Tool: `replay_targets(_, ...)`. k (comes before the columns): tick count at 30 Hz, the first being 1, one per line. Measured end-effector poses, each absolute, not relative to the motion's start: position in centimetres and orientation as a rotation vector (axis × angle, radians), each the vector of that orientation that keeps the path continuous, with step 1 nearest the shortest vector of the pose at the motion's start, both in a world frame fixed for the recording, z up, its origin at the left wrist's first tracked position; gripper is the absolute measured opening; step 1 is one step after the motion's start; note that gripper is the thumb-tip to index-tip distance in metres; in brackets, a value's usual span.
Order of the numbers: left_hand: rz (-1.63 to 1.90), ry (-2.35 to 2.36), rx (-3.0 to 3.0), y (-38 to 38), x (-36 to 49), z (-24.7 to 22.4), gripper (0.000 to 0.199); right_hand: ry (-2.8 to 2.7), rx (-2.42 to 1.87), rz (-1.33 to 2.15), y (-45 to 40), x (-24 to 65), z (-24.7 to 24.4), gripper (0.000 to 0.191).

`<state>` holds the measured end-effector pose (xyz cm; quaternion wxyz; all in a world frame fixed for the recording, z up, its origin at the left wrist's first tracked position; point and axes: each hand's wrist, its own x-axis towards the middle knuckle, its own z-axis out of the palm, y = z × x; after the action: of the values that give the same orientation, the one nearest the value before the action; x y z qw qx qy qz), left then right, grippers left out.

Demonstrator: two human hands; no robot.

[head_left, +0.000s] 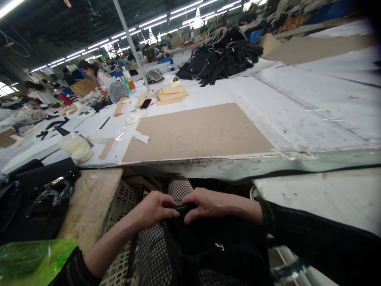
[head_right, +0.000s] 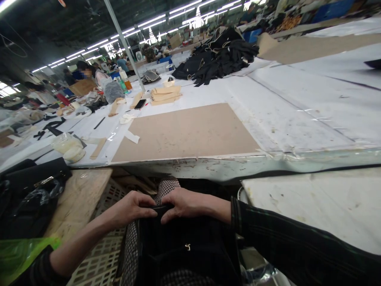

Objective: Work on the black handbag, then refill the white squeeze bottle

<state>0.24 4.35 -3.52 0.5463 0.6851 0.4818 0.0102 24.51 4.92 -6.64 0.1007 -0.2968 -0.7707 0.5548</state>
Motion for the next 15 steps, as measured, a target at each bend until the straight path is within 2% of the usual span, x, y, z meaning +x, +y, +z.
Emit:
replay_targets(6,0.046,1.151,1.732,3.7,0.6,-3.4,0.028,-2.198,-0.861,1.673,4.8,23.6,-7.5,0.016)
replay_targets(15,0.080,1.171,1.772,3.3,0.8,-3.2,0.024,-2.045,-0.877,1.891,4.4,24.1,-7.0,0.031)
